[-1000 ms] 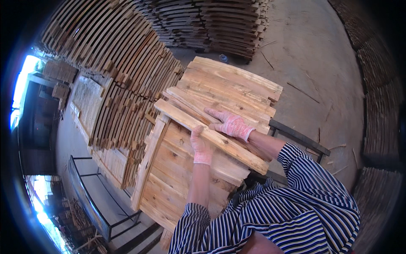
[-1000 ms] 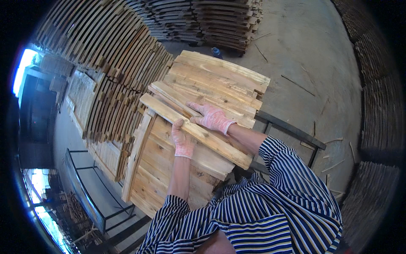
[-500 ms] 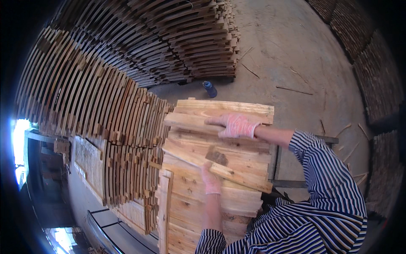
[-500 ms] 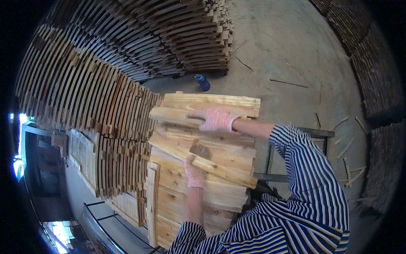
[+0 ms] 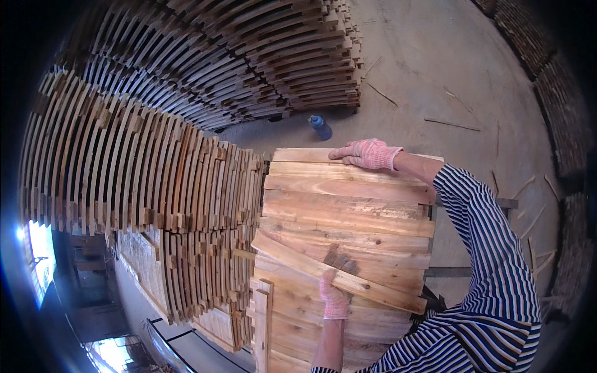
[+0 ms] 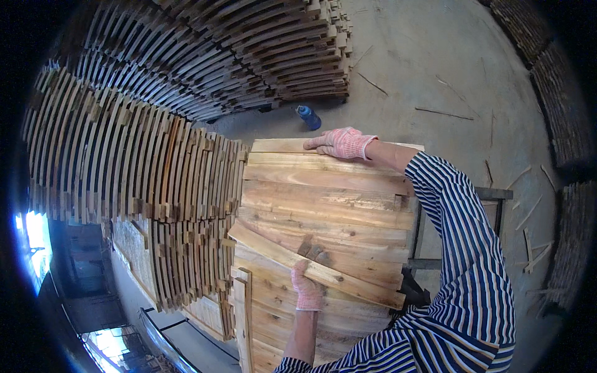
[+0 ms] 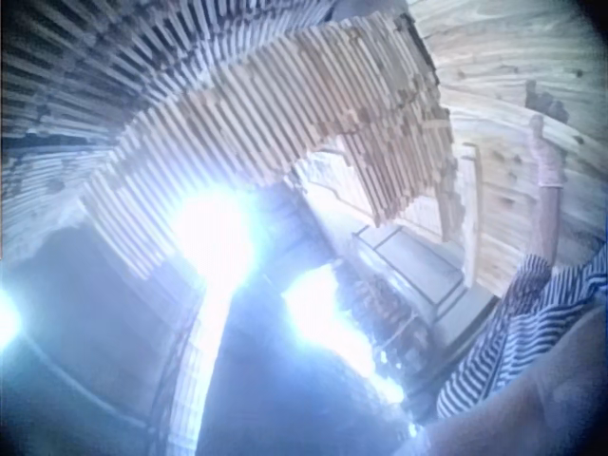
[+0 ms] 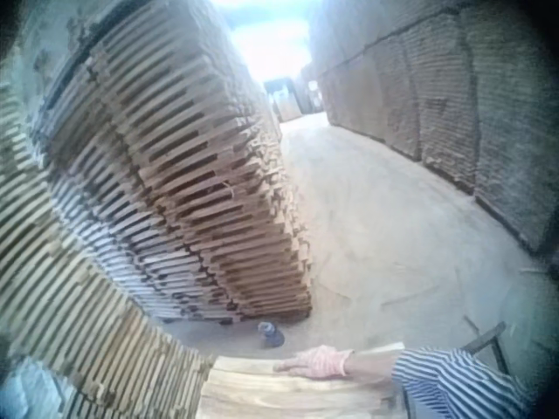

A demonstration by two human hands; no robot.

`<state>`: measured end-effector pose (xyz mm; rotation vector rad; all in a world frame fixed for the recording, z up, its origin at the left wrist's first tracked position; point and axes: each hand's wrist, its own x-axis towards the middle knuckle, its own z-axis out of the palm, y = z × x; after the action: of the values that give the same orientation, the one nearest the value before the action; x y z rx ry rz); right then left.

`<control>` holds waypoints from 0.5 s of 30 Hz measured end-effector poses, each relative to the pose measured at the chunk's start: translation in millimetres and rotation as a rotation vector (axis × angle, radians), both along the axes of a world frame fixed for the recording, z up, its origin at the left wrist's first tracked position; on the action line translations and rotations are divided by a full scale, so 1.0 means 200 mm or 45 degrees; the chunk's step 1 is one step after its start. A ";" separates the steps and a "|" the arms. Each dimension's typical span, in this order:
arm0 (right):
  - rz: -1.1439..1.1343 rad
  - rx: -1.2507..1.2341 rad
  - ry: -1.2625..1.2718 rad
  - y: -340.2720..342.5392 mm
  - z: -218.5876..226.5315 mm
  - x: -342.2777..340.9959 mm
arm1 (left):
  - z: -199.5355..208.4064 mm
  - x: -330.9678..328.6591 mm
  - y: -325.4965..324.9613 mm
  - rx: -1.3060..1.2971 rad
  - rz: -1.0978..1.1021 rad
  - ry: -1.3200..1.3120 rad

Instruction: The person repeatedly picks up small wooden planks from a metal rack and stacks them onto a growing pile on the floor. The task involves lifting, carrying, and placing the planks in an organized manner within a workshop environment.

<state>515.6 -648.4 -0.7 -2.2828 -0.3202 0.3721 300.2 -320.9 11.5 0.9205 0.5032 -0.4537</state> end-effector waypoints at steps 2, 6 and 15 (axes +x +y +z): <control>0.030 -0.138 0.068 0.05 0.09 -0.01 | 0.01 -0.01 0.00 0.029 -0.013 0.009; -0.108 -0.062 0.001 0.02 0.04 0.00 | 0.00 0.00 0.01 0.069 -0.064 -0.010; -0.363 0.103 0.008 -0.17 0.06 0.16 | -0.03 0.00 0.03 0.075 -0.027 0.033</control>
<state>547.8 -683.3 10.7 -2.2076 -0.0040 0.2154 300.9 -315.5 5.9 0.9780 0.5332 -0.4729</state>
